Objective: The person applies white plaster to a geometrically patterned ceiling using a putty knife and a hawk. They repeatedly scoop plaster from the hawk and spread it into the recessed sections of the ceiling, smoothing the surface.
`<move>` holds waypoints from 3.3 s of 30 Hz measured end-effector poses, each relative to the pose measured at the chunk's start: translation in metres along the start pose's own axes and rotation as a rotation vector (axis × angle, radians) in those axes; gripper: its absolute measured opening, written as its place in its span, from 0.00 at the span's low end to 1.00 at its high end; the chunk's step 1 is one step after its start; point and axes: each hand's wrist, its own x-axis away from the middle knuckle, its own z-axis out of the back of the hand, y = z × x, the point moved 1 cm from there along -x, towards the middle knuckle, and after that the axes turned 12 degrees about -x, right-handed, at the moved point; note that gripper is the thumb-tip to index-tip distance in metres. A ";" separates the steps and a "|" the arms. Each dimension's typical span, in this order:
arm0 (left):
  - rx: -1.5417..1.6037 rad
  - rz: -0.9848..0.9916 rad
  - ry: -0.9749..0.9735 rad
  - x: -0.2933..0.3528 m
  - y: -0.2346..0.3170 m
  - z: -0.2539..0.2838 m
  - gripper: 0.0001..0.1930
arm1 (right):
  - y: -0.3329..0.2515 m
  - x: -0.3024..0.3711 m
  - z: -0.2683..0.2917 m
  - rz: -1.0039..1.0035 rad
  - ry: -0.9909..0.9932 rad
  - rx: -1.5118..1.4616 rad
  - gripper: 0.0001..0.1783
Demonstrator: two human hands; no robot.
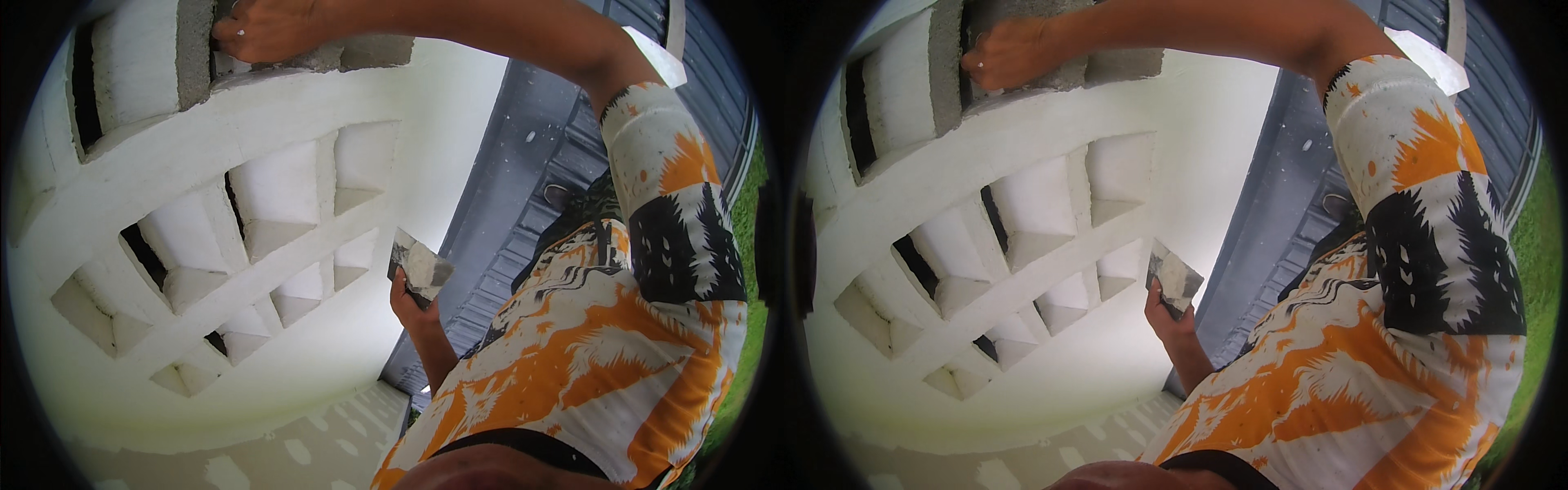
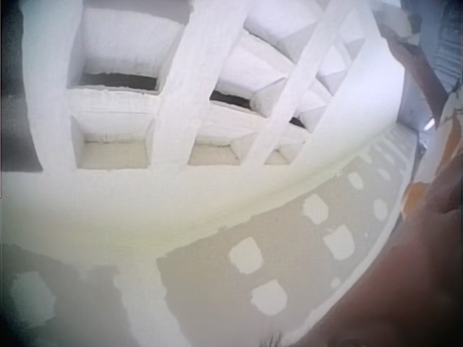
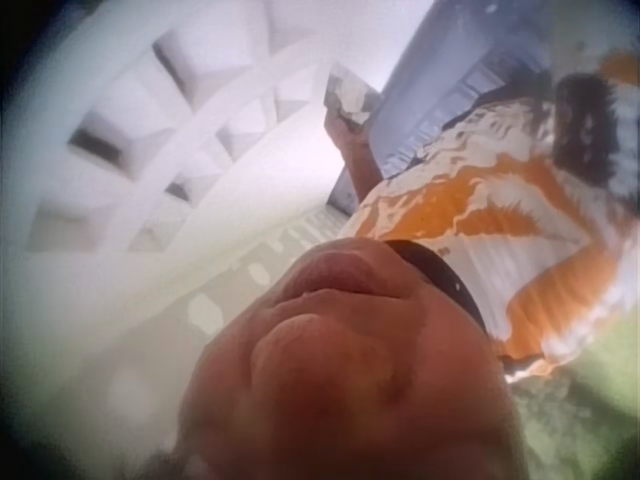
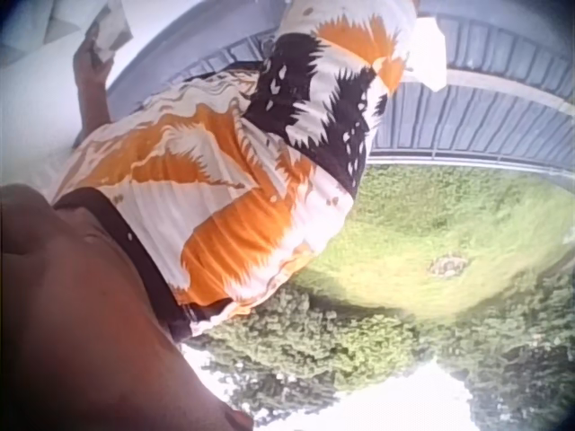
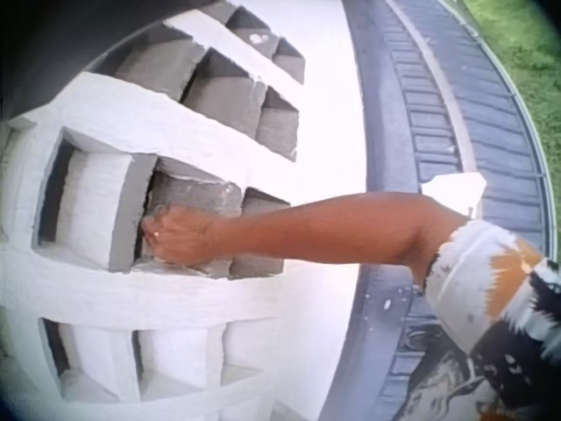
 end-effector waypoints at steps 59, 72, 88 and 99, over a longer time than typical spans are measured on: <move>0.128 -0.004 -0.098 -0.008 -0.011 0.000 0.18 | 0.024 0.015 0.034 -0.184 -0.077 -0.232 0.11; 0.394 -0.090 -0.326 -0.010 0.004 -0.024 0.18 | 0.003 -0.001 0.027 -0.067 -0.353 -0.145 0.20; 0.574 -0.365 -0.236 0.056 0.099 -0.105 0.18 | -0.018 0.029 0.183 -0.710 -0.614 -1.211 0.12; 0.493 -0.494 -0.199 0.082 0.130 -0.139 0.12 | -0.018 -0.016 0.243 0.149 -0.737 -0.948 0.24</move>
